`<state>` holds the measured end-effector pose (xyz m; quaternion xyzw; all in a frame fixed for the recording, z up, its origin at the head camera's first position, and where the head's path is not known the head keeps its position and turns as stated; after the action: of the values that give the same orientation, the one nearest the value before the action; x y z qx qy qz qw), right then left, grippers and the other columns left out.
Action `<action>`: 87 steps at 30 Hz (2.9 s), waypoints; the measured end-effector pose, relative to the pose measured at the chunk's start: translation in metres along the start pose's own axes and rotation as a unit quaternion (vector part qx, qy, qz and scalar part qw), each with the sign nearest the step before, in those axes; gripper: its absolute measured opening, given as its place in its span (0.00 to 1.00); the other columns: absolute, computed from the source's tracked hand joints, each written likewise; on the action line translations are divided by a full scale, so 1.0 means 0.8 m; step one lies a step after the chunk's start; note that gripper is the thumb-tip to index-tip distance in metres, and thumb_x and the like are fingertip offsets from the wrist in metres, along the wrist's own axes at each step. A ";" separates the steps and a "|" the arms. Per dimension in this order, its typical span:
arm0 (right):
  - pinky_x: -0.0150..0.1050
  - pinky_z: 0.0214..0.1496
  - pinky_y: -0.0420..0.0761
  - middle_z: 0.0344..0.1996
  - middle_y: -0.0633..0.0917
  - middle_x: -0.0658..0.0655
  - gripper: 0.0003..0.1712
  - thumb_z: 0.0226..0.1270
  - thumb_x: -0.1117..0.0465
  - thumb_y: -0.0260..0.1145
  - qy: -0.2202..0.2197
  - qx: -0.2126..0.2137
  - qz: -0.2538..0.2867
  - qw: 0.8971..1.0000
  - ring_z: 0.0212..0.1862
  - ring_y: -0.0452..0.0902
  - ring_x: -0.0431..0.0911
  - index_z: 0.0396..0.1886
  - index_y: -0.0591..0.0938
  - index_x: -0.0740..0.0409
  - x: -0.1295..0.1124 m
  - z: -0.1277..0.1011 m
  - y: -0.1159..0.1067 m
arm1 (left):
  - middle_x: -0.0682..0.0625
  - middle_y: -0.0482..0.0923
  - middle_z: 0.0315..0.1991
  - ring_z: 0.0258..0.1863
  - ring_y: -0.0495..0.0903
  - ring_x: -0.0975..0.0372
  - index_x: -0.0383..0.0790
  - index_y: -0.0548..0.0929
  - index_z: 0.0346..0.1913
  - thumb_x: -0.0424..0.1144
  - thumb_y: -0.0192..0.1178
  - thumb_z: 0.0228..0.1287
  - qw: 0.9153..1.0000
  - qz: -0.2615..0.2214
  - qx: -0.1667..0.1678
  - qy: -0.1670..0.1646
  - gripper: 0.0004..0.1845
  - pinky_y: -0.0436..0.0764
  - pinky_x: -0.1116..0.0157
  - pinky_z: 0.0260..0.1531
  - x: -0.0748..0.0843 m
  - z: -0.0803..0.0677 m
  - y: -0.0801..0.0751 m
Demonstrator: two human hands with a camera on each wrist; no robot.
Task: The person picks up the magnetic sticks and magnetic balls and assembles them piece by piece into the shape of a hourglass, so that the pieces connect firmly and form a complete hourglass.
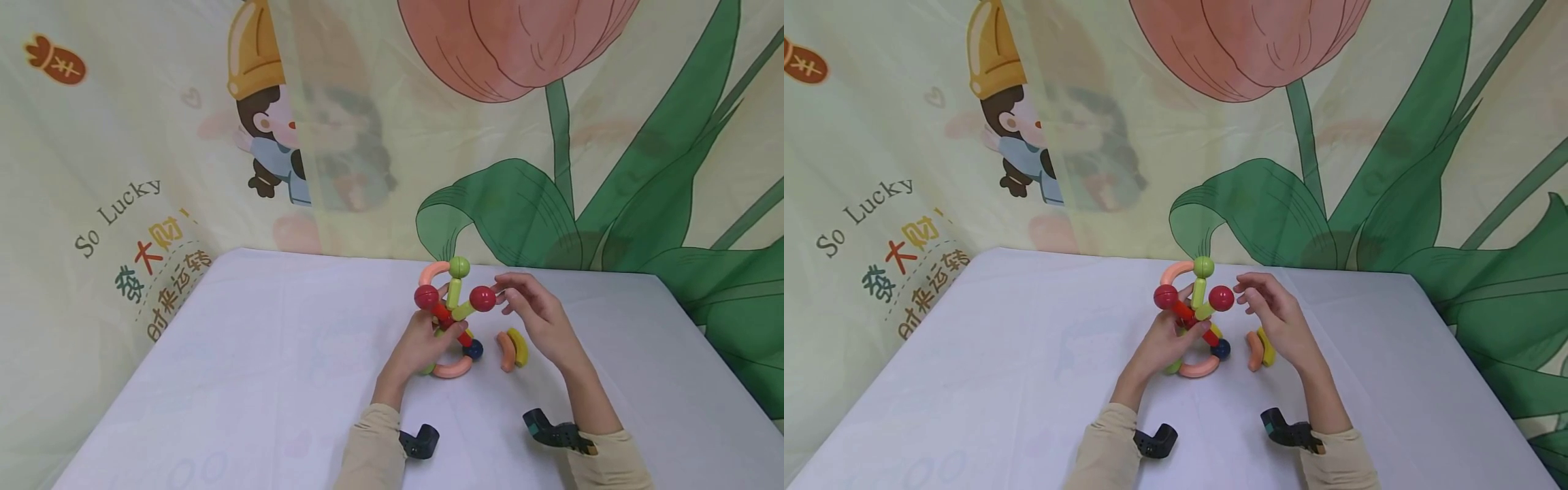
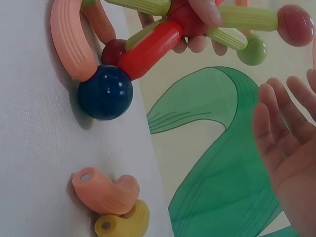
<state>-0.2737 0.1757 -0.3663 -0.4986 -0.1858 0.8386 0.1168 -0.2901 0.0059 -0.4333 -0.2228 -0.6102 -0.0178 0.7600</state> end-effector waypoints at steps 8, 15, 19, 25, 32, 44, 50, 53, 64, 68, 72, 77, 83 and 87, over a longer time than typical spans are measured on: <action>0.27 0.42 0.80 0.47 0.80 0.59 0.17 0.70 0.62 0.56 0.040 -0.031 -0.052 0.997 0.40 0.78 0.37 0.58 0.73 0.58 0.018 -0.003 -0.005 | 0.54 0.77 0.50 0.48 0.76 0.63 0.67 0.57 0.70 0.46 0.62 0.61 1.000 -0.001 0.005 -0.011 0.37 0.77 0.63 0.48 -0.002 -0.002 -0.004; 0.37 0.43 0.82 0.49 0.79 0.60 0.21 0.70 0.52 0.57 0.138 -0.091 -0.087 0.982 0.44 0.79 0.51 0.58 0.72 0.57 0.049 -0.009 0.000 | 0.54 0.78 0.44 0.45 0.75 0.63 0.64 0.60 0.69 0.46 0.63 0.60 1.000 -0.001 0.005 -0.004 0.36 0.76 0.66 0.44 0.001 -0.003 -0.008; 0.43 0.43 0.81 0.49 0.78 0.61 0.23 0.69 0.49 0.57 0.165 -0.111 -0.111 0.974 0.45 0.78 0.54 0.58 0.73 0.57 0.062 -0.013 0.001 | 0.55 0.78 0.42 0.41 0.75 0.63 0.64 0.62 0.69 0.46 0.64 0.59 1.000 0.000 0.005 -0.006 0.35 0.76 0.67 0.40 0.000 -0.004 -0.010; 0.42 0.43 0.82 0.48 0.79 0.62 0.21 0.68 0.55 0.60 0.192 -0.137 -0.158 0.959 0.48 0.75 0.53 0.56 0.74 0.60 0.076 -0.018 -0.002 | 0.54 0.80 0.45 0.43 0.76 0.60 0.65 0.64 0.68 0.47 0.64 0.58 1.000 -0.001 0.006 -0.021 0.34 0.76 0.65 0.40 -0.005 -0.004 -0.013; 0.40 0.40 0.81 0.39 0.78 0.58 0.20 0.65 0.57 0.63 0.223 -0.170 -0.179 0.943 0.46 0.74 0.52 0.53 0.75 0.60 0.087 -0.026 -0.003 | 0.54 0.80 0.49 0.48 0.75 0.57 0.62 0.68 0.66 0.49 0.64 0.58 0.999 -0.005 0.004 -0.041 0.31 0.77 0.61 0.45 -0.010 -0.005 -0.018; 0.37 0.37 0.77 0.37 0.77 0.57 0.21 0.62 0.57 0.64 0.261 -0.221 -0.178 0.923 0.40 0.72 0.48 0.52 0.75 0.61 0.102 -0.043 -0.003 | 0.55 0.80 0.48 0.50 0.76 0.59 0.62 0.71 0.64 0.53 0.62 0.60 0.998 0.011 0.002 -0.054 0.28 0.77 0.56 0.50 -0.014 -0.008 -0.022; 0.37 0.35 0.76 0.36 0.77 0.57 0.22 0.61 0.56 0.65 0.273 -0.240 -0.176 0.915 0.38 0.71 0.47 0.52 0.74 0.61 0.109 -0.049 -0.003 | 0.56 0.81 0.47 0.50 0.76 0.60 0.63 0.72 0.63 0.52 0.63 0.59 0.998 0.003 0.000 -0.056 0.27 0.77 0.59 0.48 -0.015 -0.006 -0.020; 0.37 0.36 0.76 0.36 0.77 0.57 0.22 0.62 0.56 0.64 0.277 -0.237 -0.183 0.913 0.38 0.71 0.47 0.52 0.75 0.61 0.113 -0.049 -0.002 | 0.57 0.81 0.47 0.48 0.76 0.60 0.66 0.73 0.61 0.52 0.64 0.58 0.998 0.002 0.006 -0.060 0.26 0.78 0.62 0.44 -0.016 -0.006 -0.022; 0.36 0.33 0.75 0.34 0.78 0.56 0.19 0.62 0.58 0.63 0.289 -0.214 -0.199 0.912 0.35 0.71 0.46 0.50 0.77 0.63 0.123 -0.046 0.001 | 0.56 0.82 0.42 0.47 0.76 0.61 0.62 0.73 0.63 0.51 0.63 0.59 0.999 0.005 0.005 -0.050 0.27 0.76 0.60 0.48 -0.017 -0.004 -0.022; 0.36 0.33 0.75 0.34 0.78 0.57 0.17 0.61 0.60 0.62 0.290 -0.208 -0.197 0.913 0.34 0.71 0.47 0.49 0.77 0.63 0.123 -0.045 0.001 | 0.56 0.82 0.42 0.46 0.77 0.61 0.62 0.73 0.62 0.51 0.63 0.59 0.999 0.005 0.007 -0.043 0.26 0.76 0.60 0.47 -0.017 -0.003 -0.022; 0.37 0.33 0.76 0.35 0.78 0.57 0.17 0.60 0.61 0.62 0.292 -0.202 -0.191 0.915 0.35 0.71 0.47 0.48 0.77 0.62 0.122 -0.045 0.000 | 0.56 0.82 0.43 0.46 0.77 0.61 0.63 0.74 0.61 0.51 0.63 0.59 0.999 0.004 0.010 -0.041 0.25 0.75 0.60 0.48 -0.017 -0.003 -0.023; 0.38 0.34 0.78 0.38 0.79 0.60 0.17 0.60 0.61 0.63 0.287 -0.194 -0.189 0.919 0.36 0.73 0.48 0.48 0.77 0.62 0.120 -0.043 -0.003 | 0.55 0.82 0.44 0.48 0.77 0.60 0.62 0.74 0.61 0.52 0.63 0.59 0.999 0.007 0.009 -0.043 0.25 0.75 0.56 0.51 -0.017 -0.002 -0.021; 0.38 0.36 0.79 0.38 0.78 0.59 0.16 0.59 0.61 0.64 0.278 -0.182 -0.177 0.927 0.40 0.73 0.49 0.47 0.77 0.61 0.119 -0.041 -0.006 | 0.55 0.82 0.45 0.50 0.76 0.59 0.59 0.74 0.62 0.52 0.63 0.60 0.999 0.012 0.006 -0.053 0.26 0.74 0.53 0.53 -0.017 -0.004 -0.019; 0.38 0.38 0.80 0.41 0.77 0.59 0.17 0.61 0.59 0.63 0.264 -0.163 -0.159 0.937 0.45 0.74 0.51 0.49 0.77 0.60 0.116 -0.035 -0.011 | 0.54 0.81 0.47 0.53 0.75 0.59 0.59 0.73 0.63 0.52 0.62 0.60 0.998 0.013 0.003 -0.061 0.26 0.72 0.50 0.56 -0.018 -0.005 -0.016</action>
<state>-0.2931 0.2247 -0.4483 -0.6783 -0.3591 0.6056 0.2104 -0.2938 -0.0106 -0.4435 -0.2290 -0.6523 0.0079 0.7225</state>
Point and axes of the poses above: each hand's wrist, its own z-axis towards the middle knuckle, its own y-axis out of the palm, x = y × z, the point moved 8 cm from there along z, towards the middle knuckle
